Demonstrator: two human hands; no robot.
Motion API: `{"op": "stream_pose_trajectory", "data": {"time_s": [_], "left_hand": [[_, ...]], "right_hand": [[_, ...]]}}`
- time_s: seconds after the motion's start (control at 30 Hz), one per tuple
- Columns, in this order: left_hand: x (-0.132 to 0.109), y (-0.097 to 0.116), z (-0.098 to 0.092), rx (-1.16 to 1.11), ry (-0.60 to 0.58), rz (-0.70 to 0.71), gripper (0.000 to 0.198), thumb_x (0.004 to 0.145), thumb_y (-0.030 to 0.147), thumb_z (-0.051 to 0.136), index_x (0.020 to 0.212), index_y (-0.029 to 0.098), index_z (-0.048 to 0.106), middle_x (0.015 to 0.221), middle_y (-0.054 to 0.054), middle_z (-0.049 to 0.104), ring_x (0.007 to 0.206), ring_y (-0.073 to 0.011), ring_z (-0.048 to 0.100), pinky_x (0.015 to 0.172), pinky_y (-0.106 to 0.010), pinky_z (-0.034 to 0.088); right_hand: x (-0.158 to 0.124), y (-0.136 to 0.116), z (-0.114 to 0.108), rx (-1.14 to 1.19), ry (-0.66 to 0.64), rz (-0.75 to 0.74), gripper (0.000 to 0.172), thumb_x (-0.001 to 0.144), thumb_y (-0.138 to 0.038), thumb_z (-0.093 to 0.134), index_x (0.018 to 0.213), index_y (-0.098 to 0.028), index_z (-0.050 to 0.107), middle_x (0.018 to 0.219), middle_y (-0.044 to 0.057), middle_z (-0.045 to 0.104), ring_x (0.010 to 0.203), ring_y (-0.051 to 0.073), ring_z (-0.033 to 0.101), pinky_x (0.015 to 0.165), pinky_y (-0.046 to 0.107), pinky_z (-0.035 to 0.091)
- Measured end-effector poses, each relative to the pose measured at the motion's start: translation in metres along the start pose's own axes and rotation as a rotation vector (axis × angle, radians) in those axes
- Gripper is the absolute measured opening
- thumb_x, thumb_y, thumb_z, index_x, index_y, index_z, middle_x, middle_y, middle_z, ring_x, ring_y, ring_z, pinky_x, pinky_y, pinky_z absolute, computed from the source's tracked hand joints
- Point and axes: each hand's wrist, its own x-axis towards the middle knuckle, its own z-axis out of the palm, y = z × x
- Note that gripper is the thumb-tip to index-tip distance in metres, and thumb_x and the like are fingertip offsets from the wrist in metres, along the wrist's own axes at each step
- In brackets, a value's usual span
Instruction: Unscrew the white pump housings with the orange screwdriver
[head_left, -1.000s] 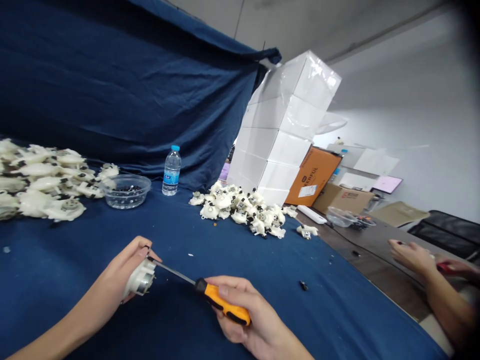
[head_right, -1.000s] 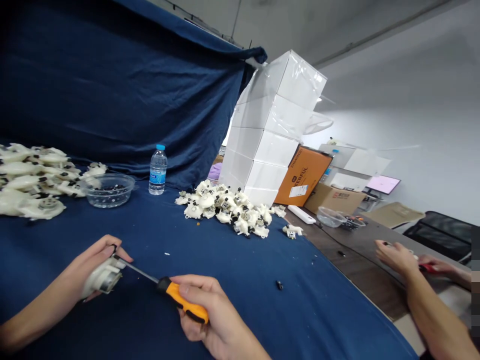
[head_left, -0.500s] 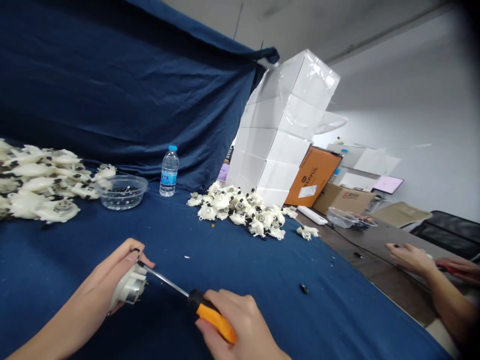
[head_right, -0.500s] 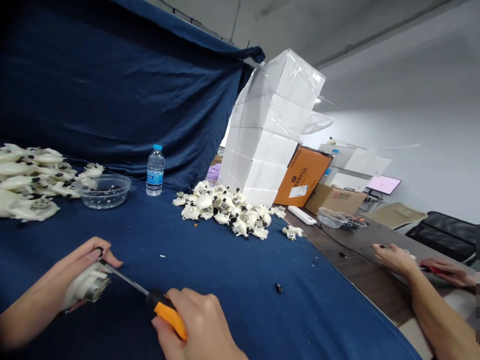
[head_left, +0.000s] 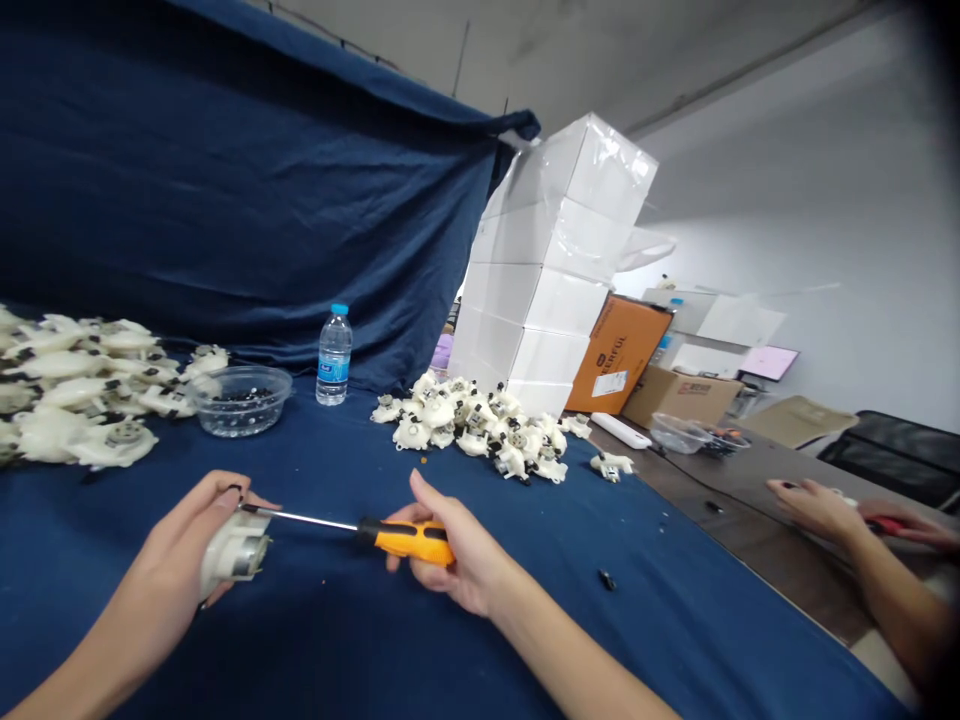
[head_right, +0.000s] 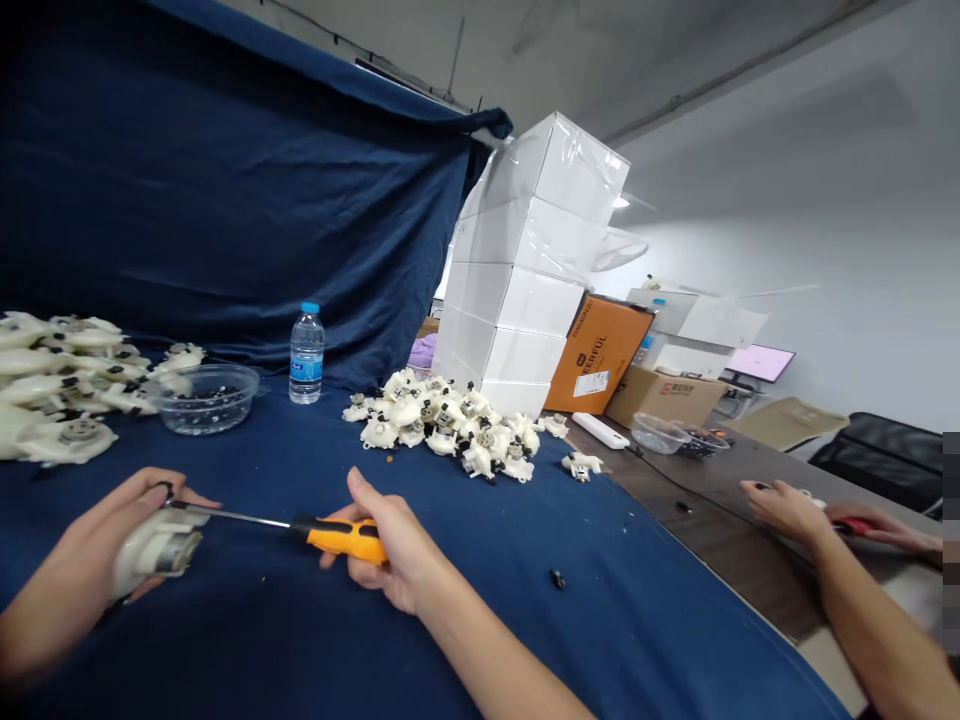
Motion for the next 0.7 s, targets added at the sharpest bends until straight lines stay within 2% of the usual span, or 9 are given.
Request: {"op": "stream_pose_trajectory", "data": {"time_s": [0.1, 0.2, 0.3, 0.4, 0.47, 0.53, 0.6, 0.63, 0.7], "left_hand": [[0.003, -0.004, -0.002, 0.018, -0.073, -0.033, 0.039, 0.079, 0.061, 0.053, 0.088, 0.023, 0.055, 0.059, 0.003, 0.056, 0.041, -0.0113, 0.043, 0.034, -0.017, 0.031], [0.002, -0.005, 0.002, 0.022, -0.101, -0.054, 0.040, 0.078, 0.062, 0.053, 0.079, 0.022, 0.054, 0.059, 0.002, 0.055, 0.042, -0.0111, 0.043, 0.034, -0.017, 0.031], [0.000, -0.004, 0.006, -0.003, -0.155, -0.116, 0.039, 0.078, 0.061, 0.052, 0.074, 0.022, 0.052, 0.052, 0.004, 0.050, 0.036, -0.0100, 0.039, 0.031, -0.017, 0.028], [0.001, -0.002, 0.005, -0.068, -0.213, -0.154, 0.037, 0.079, 0.059, 0.051, 0.077, 0.022, 0.050, 0.054, 0.005, 0.051, 0.035, -0.0095, 0.039, 0.030, -0.017, 0.028], [0.003, -0.003, 0.004, -0.111, -0.222, -0.148, 0.037, 0.081, 0.059, 0.050, 0.078, 0.022, 0.048, 0.056, 0.004, 0.053, 0.034, -0.0094, 0.040, 0.030, -0.017, 0.027], [0.005, -0.005, 0.002, -0.138, -0.209, -0.128, 0.037, 0.081, 0.059, 0.051, 0.078, 0.022, 0.048, 0.058, 0.004, 0.054, 0.034, -0.0089, 0.039, 0.030, -0.017, 0.026], [0.006, -0.007, 0.001, -0.147, -0.186, -0.107, 0.038, 0.081, 0.059, 0.053, 0.078, 0.021, 0.049, 0.059, 0.004, 0.053, 0.036, -0.0081, 0.038, 0.031, -0.016, 0.026], [0.006, -0.008, 0.001, -0.149, -0.173, -0.095, 0.038, 0.080, 0.059, 0.054, 0.078, 0.021, 0.050, 0.059, 0.004, 0.052, 0.038, -0.0080, 0.039, 0.033, -0.016, 0.027], [0.005, -0.008, 0.001, -0.145, -0.148, -0.070, 0.041, 0.079, 0.060, 0.055, 0.076, 0.020, 0.052, 0.057, 0.005, 0.049, 0.042, -0.0080, 0.039, 0.036, -0.015, 0.028]], "right_hand": [[0.000, 0.014, 0.000, -0.117, -0.022, -0.042, 0.075, 0.088, -0.070, 0.028, 0.075, -0.009, 0.070, 0.043, 0.001, 0.052, 0.026, 0.005, 0.022, 0.030, 0.021, 0.011], [-0.007, 0.025, 0.001, -0.281, 0.142, -0.217, 0.060, 0.089, -0.060, 0.042, 0.065, -0.011, 0.068, 0.041, -0.003, 0.042, 0.034, 0.006, 0.029, 0.036, 0.022, 0.019], [-0.015, 0.030, 0.002, -0.487, 0.315, -0.464, 0.044, 0.083, -0.050, 0.057, 0.063, -0.013, 0.070, 0.053, 0.002, 0.053, 0.051, 0.012, 0.044, 0.052, 0.026, 0.034], [-0.021, 0.034, 0.004, -0.650, 0.380, -0.640, 0.032, 0.077, -0.045, 0.063, 0.080, -0.016, 0.076, 0.067, 0.008, 0.064, 0.061, 0.018, 0.052, 0.066, 0.035, 0.040], [-0.023, 0.037, 0.006, -0.651, 0.446, -0.688, 0.031, 0.074, -0.043, 0.067, 0.090, -0.018, 0.077, 0.082, 0.012, 0.068, 0.075, 0.024, 0.058, 0.073, 0.038, 0.043], [-0.021, 0.038, 0.006, -0.386, 0.421, -0.562, 0.032, 0.072, -0.042, 0.073, 0.094, -0.019, 0.075, 0.089, 0.011, 0.068, 0.080, 0.023, 0.060, 0.070, 0.033, 0.046], [-0.016, 0.037, 0.006, -0.018, 0.288, -0.326, 0.039, 0.069, -0.048, 0.075, 0.093, -0.018, 0.073, 0.074, 0.005, 0.064, 0.058, 0.013, 0.055, 0.051, 0.023, 0.041], [-0.013, 0.035, 0.006, 0.117, 0.206, -0.217, 0.043, 0.070, -0.054, 0.071, 0.093, -0.017, 0.071, 0.063, 0.000, 0.059, 0.046, 0.009, 0.047, 0.043, 0.020, 0.034], [-0.008, 0.031, 0.006, 0.231, 0.102, -0.075, 0.052, 0.076, -0.064, 0.059, 0.094, -0.016, 0.068, 0.055, -0.004, 0.052, 0.033, 0.004, 0.035, 0.035, 0.017, 0.024]]}}
